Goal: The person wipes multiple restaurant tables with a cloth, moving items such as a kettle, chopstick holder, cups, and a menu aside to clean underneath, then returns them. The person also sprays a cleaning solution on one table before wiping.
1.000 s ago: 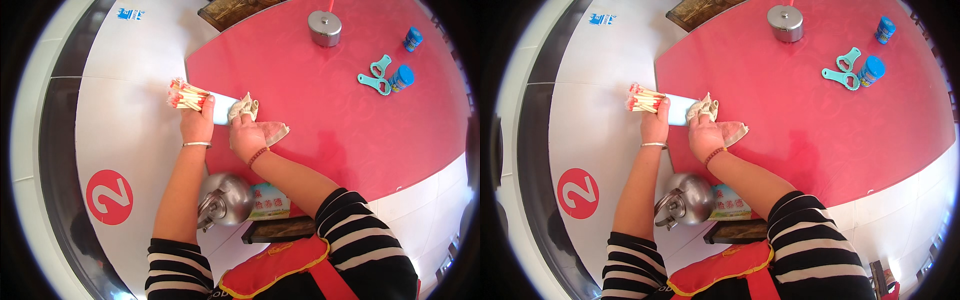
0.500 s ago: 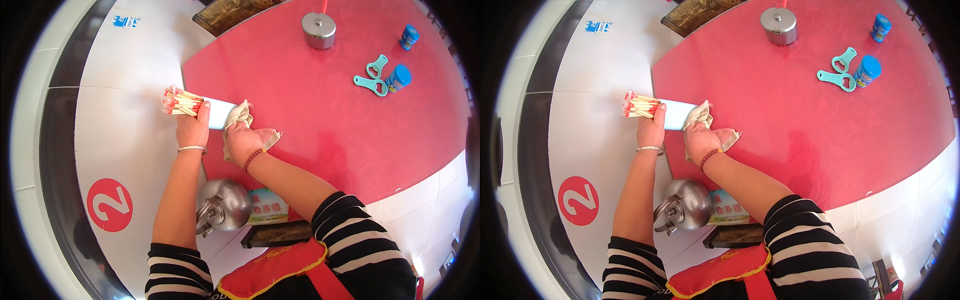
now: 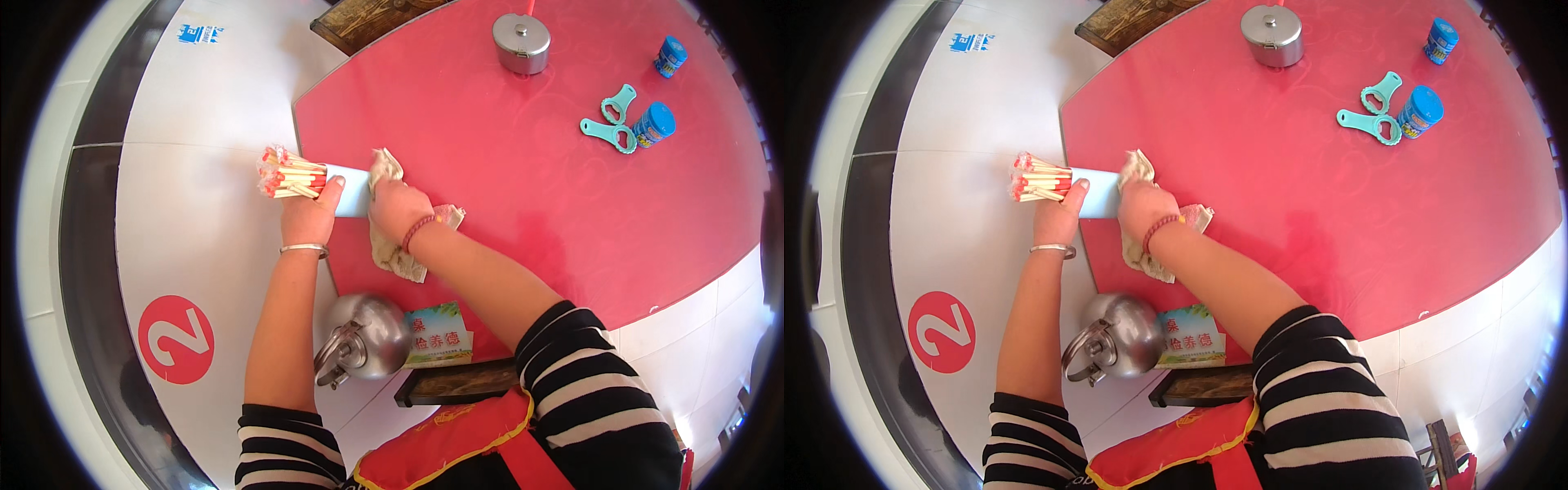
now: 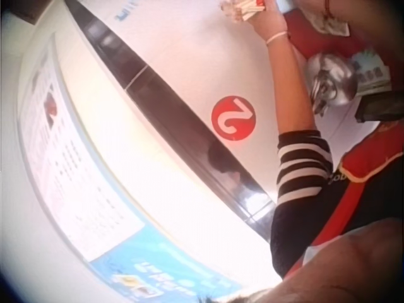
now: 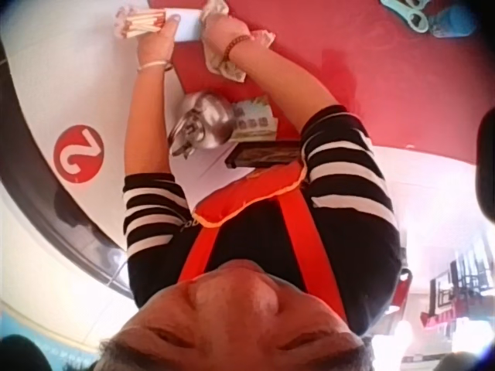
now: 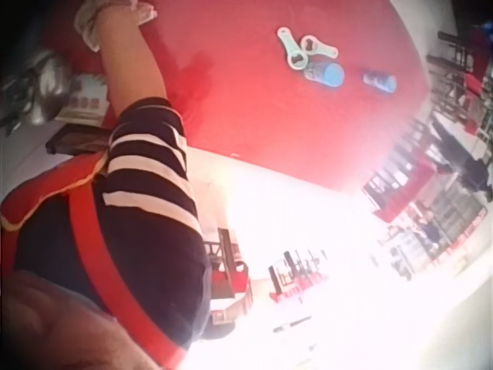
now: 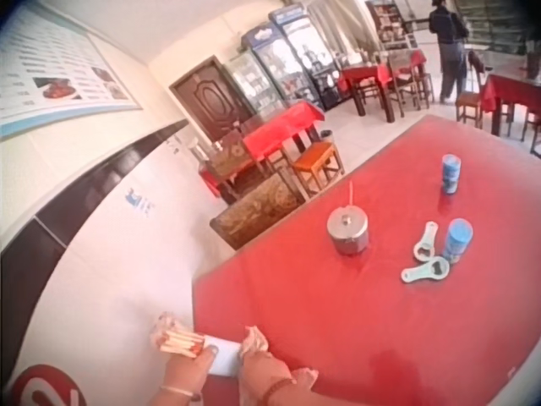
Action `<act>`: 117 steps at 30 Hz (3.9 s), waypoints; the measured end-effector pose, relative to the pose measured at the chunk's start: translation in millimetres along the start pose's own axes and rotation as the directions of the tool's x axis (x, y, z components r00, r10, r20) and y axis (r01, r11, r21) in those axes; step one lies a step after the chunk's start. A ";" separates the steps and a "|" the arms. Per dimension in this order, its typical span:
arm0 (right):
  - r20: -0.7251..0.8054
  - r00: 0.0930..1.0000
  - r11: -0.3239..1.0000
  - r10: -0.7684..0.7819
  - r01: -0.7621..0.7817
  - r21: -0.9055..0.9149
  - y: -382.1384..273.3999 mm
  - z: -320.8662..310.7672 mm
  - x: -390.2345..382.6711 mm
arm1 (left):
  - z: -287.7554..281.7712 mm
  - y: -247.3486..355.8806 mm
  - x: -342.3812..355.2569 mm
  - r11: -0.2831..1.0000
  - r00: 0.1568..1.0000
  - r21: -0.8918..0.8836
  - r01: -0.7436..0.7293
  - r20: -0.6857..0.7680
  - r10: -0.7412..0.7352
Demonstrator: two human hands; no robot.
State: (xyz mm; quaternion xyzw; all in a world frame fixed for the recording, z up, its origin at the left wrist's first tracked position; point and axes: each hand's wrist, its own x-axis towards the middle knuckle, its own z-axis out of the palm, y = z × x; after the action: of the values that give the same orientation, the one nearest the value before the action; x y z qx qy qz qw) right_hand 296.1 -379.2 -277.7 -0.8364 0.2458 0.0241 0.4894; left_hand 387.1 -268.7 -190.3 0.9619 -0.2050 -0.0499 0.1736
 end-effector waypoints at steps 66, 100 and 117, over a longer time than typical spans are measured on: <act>-0.038 0.993 0.199 -0.115 -0.014 -0.980 275.1 -235.2 -235.3 | -63.5 -72.1 -252.7 0.918 0.980 -0.345 0.198 0.078 -0.182; 0.587 0.532 0.344 -0.609 0.845 -0.409 201.7 -144.9 -226.6 | -52.6 -57.8 -204.0 0.988 0.958 -0.089 0.126 -0.247 -0.144; -0.582 0.813 0.731 -0.024 -0.383 -0.565 331.8 -305.6 -287.6 | 17.1 100.0 -194.7 0.956 0.856 -0.028 -0.293 -0.454 0.249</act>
State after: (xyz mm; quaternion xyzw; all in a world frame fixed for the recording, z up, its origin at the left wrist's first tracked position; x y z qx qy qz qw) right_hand -161.9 -654.3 -305.6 -0.8943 0.4348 -0.0834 0.0647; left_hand 169.2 -279.5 -166.0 0.8996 -0.2906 0.1868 0.2672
